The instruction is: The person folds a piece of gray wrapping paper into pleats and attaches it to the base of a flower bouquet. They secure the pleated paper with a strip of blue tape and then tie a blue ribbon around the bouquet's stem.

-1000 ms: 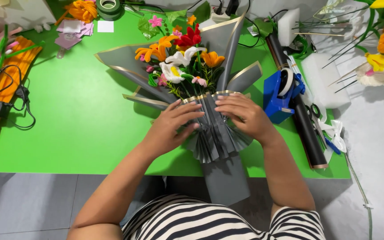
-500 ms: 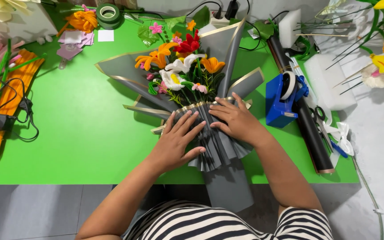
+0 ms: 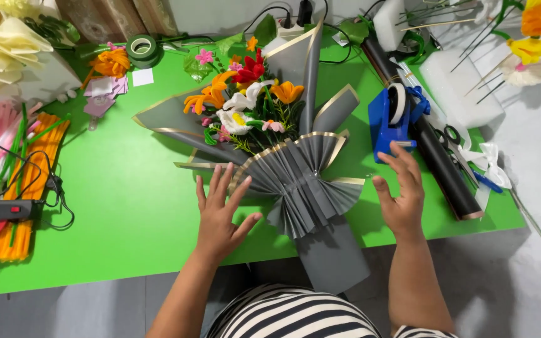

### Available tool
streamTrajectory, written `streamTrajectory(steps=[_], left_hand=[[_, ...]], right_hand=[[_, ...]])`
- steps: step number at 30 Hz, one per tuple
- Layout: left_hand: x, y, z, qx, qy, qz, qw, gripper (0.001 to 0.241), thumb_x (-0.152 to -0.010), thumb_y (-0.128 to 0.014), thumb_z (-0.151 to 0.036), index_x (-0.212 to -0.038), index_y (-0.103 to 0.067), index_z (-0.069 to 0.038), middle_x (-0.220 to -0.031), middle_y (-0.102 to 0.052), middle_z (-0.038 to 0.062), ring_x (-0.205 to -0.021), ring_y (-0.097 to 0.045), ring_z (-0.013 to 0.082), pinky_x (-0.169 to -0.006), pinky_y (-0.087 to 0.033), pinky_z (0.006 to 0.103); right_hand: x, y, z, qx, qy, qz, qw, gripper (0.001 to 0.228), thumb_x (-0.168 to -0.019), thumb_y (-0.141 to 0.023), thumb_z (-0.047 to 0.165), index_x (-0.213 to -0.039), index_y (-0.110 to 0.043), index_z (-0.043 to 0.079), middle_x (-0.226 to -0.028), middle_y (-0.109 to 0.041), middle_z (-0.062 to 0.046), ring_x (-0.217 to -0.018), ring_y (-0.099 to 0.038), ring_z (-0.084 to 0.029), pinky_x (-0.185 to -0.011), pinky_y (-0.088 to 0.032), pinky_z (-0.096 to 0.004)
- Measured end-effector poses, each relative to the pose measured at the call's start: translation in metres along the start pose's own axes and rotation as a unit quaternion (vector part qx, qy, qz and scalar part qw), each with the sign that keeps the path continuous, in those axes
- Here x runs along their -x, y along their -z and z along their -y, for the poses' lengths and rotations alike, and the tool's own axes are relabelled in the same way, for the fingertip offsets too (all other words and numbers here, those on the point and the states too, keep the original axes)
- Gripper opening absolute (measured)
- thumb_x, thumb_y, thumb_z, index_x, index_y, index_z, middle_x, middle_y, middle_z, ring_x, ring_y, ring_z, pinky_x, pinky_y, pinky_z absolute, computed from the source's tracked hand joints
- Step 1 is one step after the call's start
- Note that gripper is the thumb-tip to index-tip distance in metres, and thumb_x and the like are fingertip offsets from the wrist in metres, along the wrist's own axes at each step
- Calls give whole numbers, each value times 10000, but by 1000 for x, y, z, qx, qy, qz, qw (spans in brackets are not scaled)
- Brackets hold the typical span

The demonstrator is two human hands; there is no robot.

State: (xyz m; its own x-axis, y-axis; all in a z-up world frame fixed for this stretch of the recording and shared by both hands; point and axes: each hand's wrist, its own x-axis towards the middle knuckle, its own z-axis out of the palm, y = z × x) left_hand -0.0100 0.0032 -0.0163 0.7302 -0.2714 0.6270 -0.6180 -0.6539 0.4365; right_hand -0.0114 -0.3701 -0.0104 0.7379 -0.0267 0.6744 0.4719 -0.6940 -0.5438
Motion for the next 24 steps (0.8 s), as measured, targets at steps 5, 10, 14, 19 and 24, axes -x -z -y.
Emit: streamTrajectory(steps=[5, 10, 14, 19, 24], left_hand=[[50, -9, 16, 22, 48, 1, 999, 599, -1022, -562, -470, -1534, -500, -166, -1675, -324, 173, -1576, -195, 397, -1225, -44, 649], [89, 3, 12, 9, 88, -49, 995, 570, -1005, -607, -393, -1498, -489, -131, -1675, -284, 190, -1574, -151, 450, -1222, -46, 670], [107, 27, -9, -17, 100, -82, 991, 502, -1019, -613, -342, -1468, -499, -147, -1680, -306, 154, -1594, -186, 426, -1250, -95, 692], [123, 55, -17, -1, 138, -105, 985, 385, -1055, -581, -320, -1404, -551, -162, -1667, -355, 115, -1598, -255, 399, -1274, -187, 662], [112, 83, -15, 90, 216, -50, 971, 256, -1052, -562, -291, -1253, -675, -182, -1550, -492, 72, -1548, -366, 311, -1209, -332, 509]], right_hand=[[75, -5, -13, -214, -272, 36, 938, 490, -1103, -431, 358, -1424, -545, 6, -1350, -612, -248, -1291, -580, -393, -1158, -390, -562], [105, -21, -33, -315, -275, 59, 906, 560, -1091, -428, 372, -1472, -492, -32, -1440, -568, -281, -1354, -538, -422, -1149, -407, -556], [80, -26, -16, -309, -433, 130, 837, 817, -960, -416, 603, -1622, -296, 139, -1595, -423, -205, -1459, -424, -376, -1171, -225, -630], [36, -29, 16, -222, -545, 196, 784, 1174, -680, -401, 803, -1669, -73, 262, -1751, -58, -31, -1602, -97, -299, -1261, -158, -574], [-5, -27, 12, -434, -430, 164, 775, 1057, -761, -237, 830, -1568, -402, 168, -1411, -624, -167, -441, -309, -14, -361, -260, -168]])
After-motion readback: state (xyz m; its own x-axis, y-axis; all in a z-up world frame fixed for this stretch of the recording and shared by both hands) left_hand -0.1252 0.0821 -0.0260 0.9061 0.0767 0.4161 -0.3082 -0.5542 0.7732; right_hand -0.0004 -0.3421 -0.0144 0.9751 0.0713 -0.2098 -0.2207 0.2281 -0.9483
